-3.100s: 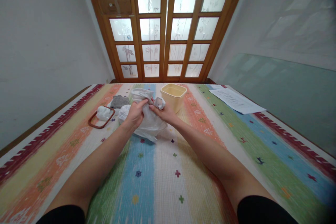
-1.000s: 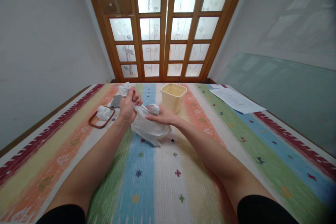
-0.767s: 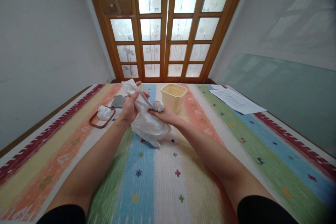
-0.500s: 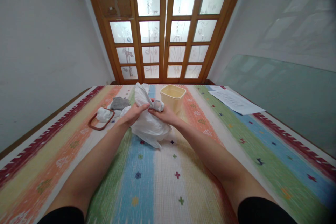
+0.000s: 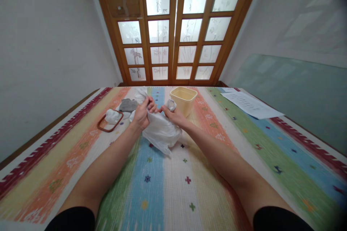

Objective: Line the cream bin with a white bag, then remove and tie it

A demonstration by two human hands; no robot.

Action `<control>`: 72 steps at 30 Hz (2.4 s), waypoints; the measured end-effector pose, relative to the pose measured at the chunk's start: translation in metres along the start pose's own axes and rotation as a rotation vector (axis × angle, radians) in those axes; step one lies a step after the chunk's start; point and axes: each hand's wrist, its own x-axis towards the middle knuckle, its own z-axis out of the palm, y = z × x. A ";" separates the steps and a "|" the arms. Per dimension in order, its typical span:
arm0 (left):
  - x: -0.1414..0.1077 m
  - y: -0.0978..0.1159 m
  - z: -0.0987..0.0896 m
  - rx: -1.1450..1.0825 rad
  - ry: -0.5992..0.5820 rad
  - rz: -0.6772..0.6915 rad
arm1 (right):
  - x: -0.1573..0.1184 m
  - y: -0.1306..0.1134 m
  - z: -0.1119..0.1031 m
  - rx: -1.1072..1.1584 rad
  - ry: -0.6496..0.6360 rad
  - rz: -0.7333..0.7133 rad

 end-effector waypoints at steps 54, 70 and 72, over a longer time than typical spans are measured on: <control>-0.004 -0.023 -0.009 0.569 -0.019 0.009 | -0.003 -0.044 -0.026 -0.188 0.084 -0.264; -0.028 0.012 0.008 0.307 -0.171 -0.413 | 0.001 -0.049 -0.046 -0.101 0.146 -0.293; -0.029 0.013 0.003 0.351 -0.257 -0.424 | 0.000 -0.051 -0.047 -0.079 0.140 -0.298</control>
